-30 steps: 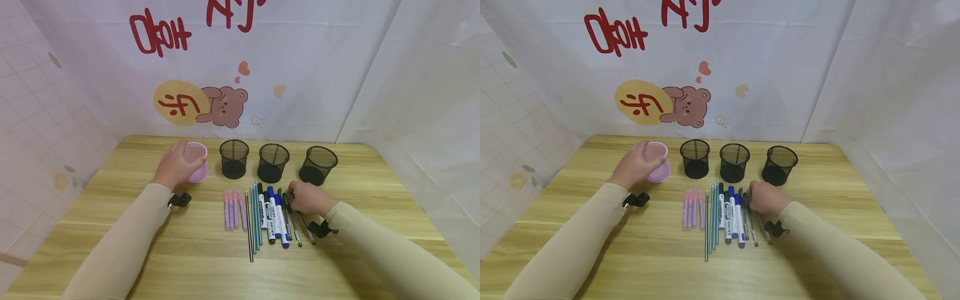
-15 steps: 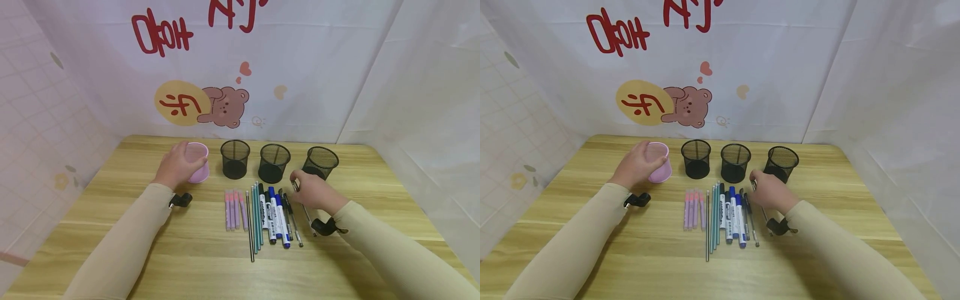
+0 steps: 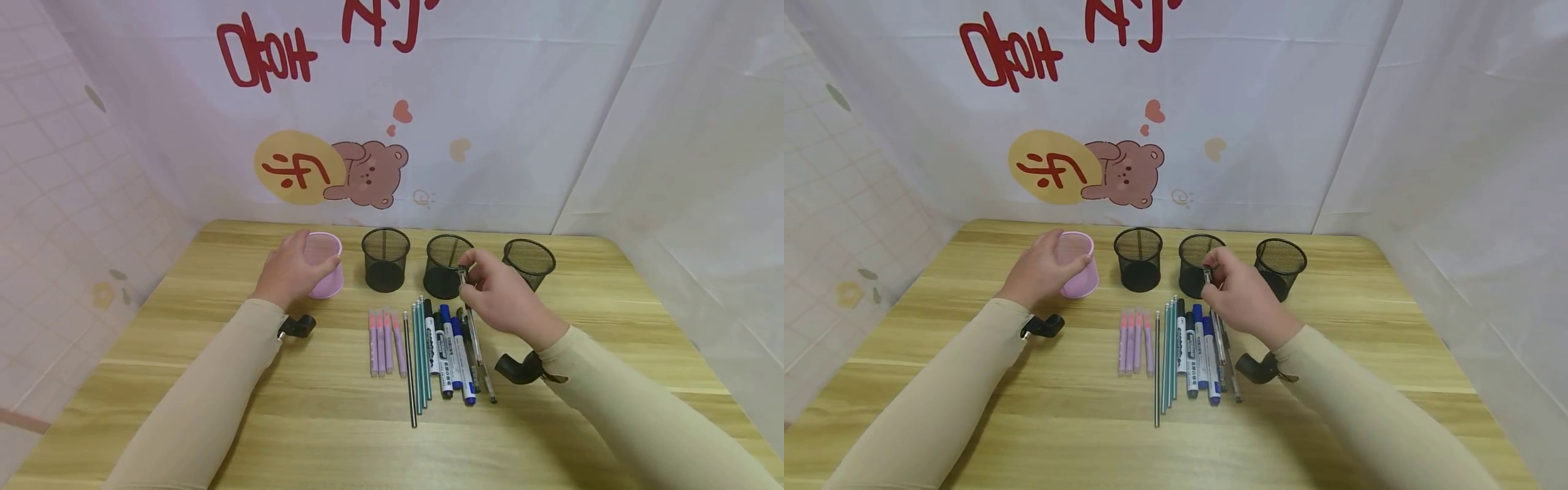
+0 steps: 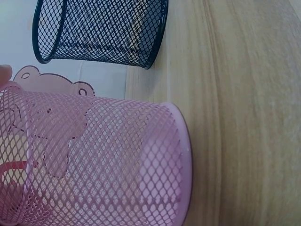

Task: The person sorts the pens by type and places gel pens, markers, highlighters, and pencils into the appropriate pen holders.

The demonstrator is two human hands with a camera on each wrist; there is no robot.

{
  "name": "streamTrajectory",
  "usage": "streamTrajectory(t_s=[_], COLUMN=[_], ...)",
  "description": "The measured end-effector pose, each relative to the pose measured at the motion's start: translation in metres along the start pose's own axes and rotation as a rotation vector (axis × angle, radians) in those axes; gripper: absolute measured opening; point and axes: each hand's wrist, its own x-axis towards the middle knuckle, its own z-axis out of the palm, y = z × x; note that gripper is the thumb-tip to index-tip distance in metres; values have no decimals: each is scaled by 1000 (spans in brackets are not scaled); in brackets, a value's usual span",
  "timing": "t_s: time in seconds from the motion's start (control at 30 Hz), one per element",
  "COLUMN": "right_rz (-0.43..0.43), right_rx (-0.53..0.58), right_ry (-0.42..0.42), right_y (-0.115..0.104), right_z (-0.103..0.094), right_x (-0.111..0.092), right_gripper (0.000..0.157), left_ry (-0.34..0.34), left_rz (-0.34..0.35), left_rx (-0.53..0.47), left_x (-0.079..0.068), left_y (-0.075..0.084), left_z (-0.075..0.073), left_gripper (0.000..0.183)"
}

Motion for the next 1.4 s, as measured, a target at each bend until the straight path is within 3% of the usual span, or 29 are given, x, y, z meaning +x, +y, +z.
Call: streamTrajectory(t_s=[0.33,0.73,0.9,1.4], right_rz=[-31,-72,-77,-30], right_rx=[262,809,953,1090], right_ry=[201,452,563,642], right_y=[-16,-38,-49,-76], right_z=[14,42,59,96], right_x=[17,51,64,87], right_gripper=[37,37,34,28], left_ry=[-7,-14,-27,-24], left_rz=[-7,-8,-14,-11], left_rx=[-2,-3,-4,2], left_x=[-1,-2,-4,-5], left_y=[1,5,5,6], left_z=[-1,-3,-4,-3], left_gripper=[97,98,100,103])
